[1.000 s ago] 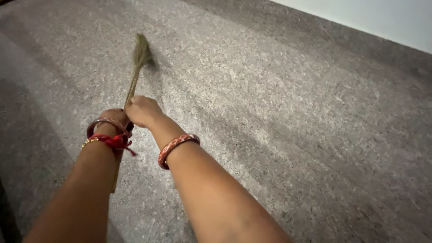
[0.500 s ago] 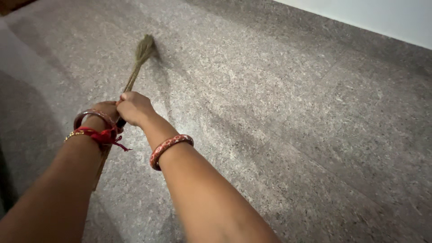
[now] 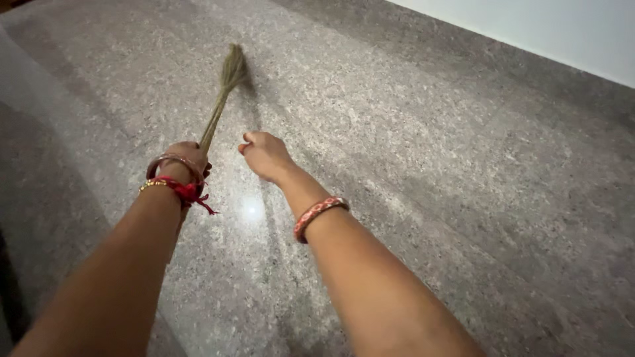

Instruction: The person sweeps a tiled floor using a broom made of natural grass, moving it across the surface to gather debris.

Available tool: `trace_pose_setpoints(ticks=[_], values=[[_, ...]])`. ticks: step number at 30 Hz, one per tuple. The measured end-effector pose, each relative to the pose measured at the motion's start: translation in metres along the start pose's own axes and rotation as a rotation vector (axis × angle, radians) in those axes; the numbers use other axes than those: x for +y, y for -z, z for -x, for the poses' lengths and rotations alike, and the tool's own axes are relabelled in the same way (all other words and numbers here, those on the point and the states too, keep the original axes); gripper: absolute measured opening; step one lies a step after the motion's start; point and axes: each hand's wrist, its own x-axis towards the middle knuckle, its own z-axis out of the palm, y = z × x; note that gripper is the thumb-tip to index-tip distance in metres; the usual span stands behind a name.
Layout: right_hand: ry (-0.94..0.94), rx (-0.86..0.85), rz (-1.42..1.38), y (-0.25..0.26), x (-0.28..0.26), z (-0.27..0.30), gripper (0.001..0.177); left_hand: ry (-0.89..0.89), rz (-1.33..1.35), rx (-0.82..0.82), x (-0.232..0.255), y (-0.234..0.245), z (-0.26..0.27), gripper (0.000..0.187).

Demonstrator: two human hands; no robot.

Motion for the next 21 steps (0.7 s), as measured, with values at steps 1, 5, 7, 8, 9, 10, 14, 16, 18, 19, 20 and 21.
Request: trace_pose_setpoints(ticks=[1, 5, 7, 8, 9, 10, 14, 16, 18, 19, 20, 21], values=[[-0.018, -0.003, -0.017, 0.003, 0.0, 0.002, 0.031, 0.001, 0.003, -0.002, -0.001, 0.003, -0.004, 0.03], [-0.071, -0.005, -0.036, 0.005, 0.007, 0.01, 0.03, -0.018, 0.196, 0.031, -0.008, 0.017, -0.009, 0.029], [-0.085, 0.013, -0.049, 0.0, 0.015, 0.011, 0.032, -0.066, 0.186, 0.063, -0.018, 0.019, -0.004, 0.031], [-0.102, 0.034, -0.064, -0.003, 0.018, 0.009, 0.034, -0.052, 0.118, 0.11, -0.024, 0.019, 0.002, 0.032], [-0.103, 0.034, -0.062, -0.008, 0.02, 0.008, 0.034, -0.038, 0.048, 0.156, -0.029, 0.017, 0.007, 0.037], [-0.135, 0.034, -0.073, -0.012, 0.023, 0.007, 0.036, -0.038, 0.049, 0.154, -0.03, 0.014, 0.01, 0.037], [-0.176, 0.011, -0.134, -0.027, 0.029, -0.004, 0.04, 0.08, -0.057, 0.189, -0.032, -0.008, 0.01, 0.041], [-0.178, 0.011, -0.126, -0.033, 0.028, -0.005, 0.04, 0.092, -0.095, 0.19, -0.034, -0.021, 0.013, 0.04], [-0.183, 0.017, -0.116, -0.034, 0.025, -0.006, 0.041, 0.076, -0.059, 0.107, -0.039, -0.036, 0.024, 0.045], [-0.207, 0.014, -0.099, -0.034, 0.021, -0.005, 0.043, 0.073, -0.062, 0.103, -0.04, -0.044, 0.03, 0.045], [-0.231, 0.011, -0.083, -0.034, 0.019, -0.003, 0.045, 0.071, -0.031, 0.103, -0.041, -0.053, 0.036, 0.049], [-0.239, 0.008, -0.084, -0.032, 0.018, -0.001, 0.045, 0.075, 0.0, 0.1, -0.045, -0.06, 0.042, 0.053]])
